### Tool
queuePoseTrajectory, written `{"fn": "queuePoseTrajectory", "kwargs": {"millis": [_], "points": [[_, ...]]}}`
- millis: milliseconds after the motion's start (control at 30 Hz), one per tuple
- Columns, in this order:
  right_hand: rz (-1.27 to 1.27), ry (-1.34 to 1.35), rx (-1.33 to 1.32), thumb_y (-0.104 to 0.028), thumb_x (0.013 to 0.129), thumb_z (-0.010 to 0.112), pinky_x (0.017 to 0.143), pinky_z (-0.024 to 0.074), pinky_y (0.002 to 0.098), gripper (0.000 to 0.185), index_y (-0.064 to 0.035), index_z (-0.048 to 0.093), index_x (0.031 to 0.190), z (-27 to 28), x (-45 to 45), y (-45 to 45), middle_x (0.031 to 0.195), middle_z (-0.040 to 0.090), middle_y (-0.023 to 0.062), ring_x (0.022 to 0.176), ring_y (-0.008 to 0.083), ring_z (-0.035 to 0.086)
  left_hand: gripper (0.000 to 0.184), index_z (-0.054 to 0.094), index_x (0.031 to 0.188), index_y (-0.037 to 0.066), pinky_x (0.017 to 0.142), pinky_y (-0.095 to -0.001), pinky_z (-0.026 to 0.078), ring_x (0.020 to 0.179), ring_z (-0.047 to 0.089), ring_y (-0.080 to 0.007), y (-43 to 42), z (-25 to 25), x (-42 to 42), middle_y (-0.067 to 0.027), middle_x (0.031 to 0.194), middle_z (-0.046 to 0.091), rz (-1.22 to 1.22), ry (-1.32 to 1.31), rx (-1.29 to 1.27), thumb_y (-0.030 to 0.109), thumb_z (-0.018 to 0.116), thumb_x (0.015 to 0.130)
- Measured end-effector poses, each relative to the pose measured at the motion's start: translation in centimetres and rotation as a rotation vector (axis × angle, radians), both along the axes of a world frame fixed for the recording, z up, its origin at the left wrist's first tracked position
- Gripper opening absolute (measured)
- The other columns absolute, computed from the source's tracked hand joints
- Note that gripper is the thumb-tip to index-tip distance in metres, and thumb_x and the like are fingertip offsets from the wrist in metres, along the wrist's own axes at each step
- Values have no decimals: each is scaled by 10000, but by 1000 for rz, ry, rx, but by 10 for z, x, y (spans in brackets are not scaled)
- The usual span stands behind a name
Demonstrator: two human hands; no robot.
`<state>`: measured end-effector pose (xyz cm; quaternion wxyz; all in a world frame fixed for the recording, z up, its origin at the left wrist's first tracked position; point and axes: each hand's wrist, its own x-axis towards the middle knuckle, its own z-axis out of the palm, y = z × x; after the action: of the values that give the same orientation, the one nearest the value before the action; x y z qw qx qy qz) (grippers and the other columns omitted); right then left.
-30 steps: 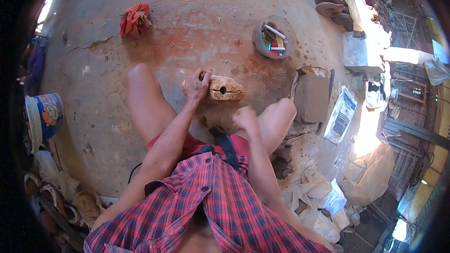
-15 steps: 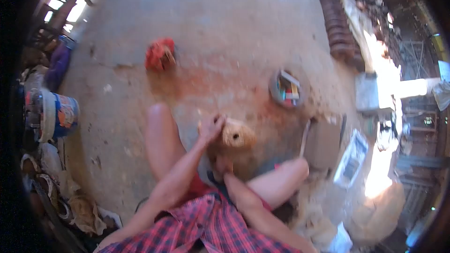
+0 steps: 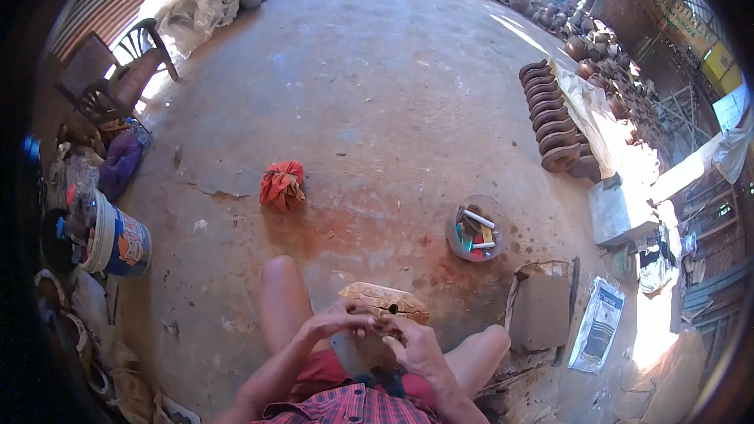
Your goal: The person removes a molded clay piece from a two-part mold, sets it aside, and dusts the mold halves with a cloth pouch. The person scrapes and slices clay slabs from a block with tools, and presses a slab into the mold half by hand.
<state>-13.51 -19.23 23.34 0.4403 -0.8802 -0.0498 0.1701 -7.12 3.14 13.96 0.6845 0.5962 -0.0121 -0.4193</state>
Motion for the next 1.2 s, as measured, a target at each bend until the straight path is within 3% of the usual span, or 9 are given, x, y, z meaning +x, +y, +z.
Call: {"fn": "queuePoseTrajectory", "kwargs": {"millis": [67,300,633,767,867,967,1033,1100,1200], "points": [[-80,-131,205,-15,862,755,769,611,409,368,0,710,1227,-17,8,2,1017,746,197,871,349,749,292,753,1142,66,695,-255,521,774,677,-80,-10,-1,-9,-1,919,751,-135,-11,-166,324,748,1003],[55,-506,-25,-112,902,771,828,589,411,266,-49,753,1160,-6,15,18,1026,745,156,936,336,723,332,737,1191,18,581,-198,542,723,709,-79,-7,-40,-21,-42,949,770,62,348,-540,315,666,1059],[116,-471,-55,-96,877,793,712,573,407,233,-65,788,1108,-17,13,-1,883,727,147,802,340,705,262,771,1032,51,543,-214,488,635,640,-74,-16,-31,-18,-14,803,725,-16,246,-378,307,750,979],[-51,-472,14,-81,874,806,706,565,353,221,-38,787,1090,-6,15,-2,879,746,110,770,249,711,243,758,998,26,477,-219,438,545,609,-81,-23,-3,1,-32,752,709,21,114,-460,267,766,974],[-538,-329,-6,-107,894,828,720,554,297,160,-13,803,1021,6,19,-18,942,778,92,805,128,698,252,746,966,19,535,-244,453,615,639,-93,-30,-46,23,-39,743,703,503,1,-275,269,738,995],[-658,-200,101,-100,914,813,721,546,274,149,1,806,1024,-17,29,-49,943,779,96,813,97,687,294,744,945,21,601,-303,486,686,680,-151,-46,-86,37,-57,776,725,763,-202,76,307,708,1004],[-545,-161,6,-93,915,806,723,548,276,153,-1,806,1038,-38,32,-61,960,778,100,811,103,690,321,747,944,29,641,-346,511,724,709,-203,-65,-104,35,-85,803,747,886,-347,318,341,698,1000],[-329,-152,-88,-44,902,780,716,547,293,168,0,803,1062,-39,37,-55,960,770,116,777,133,689,332,760,966,67,725,-451,550,810,735,-355,-78,-120,26,-173,888,765,718,-451,684,395,710,953],[-125,-124,-219,-58,889,779,709,545,328,160,1,804,1036,-38,48,-40,897,751,146,751,203,700,325,774,988,104,791,-523,552,885,718,-448,-83,-114,25,-233,929,743,764,-415,761,415,725,907]]}}
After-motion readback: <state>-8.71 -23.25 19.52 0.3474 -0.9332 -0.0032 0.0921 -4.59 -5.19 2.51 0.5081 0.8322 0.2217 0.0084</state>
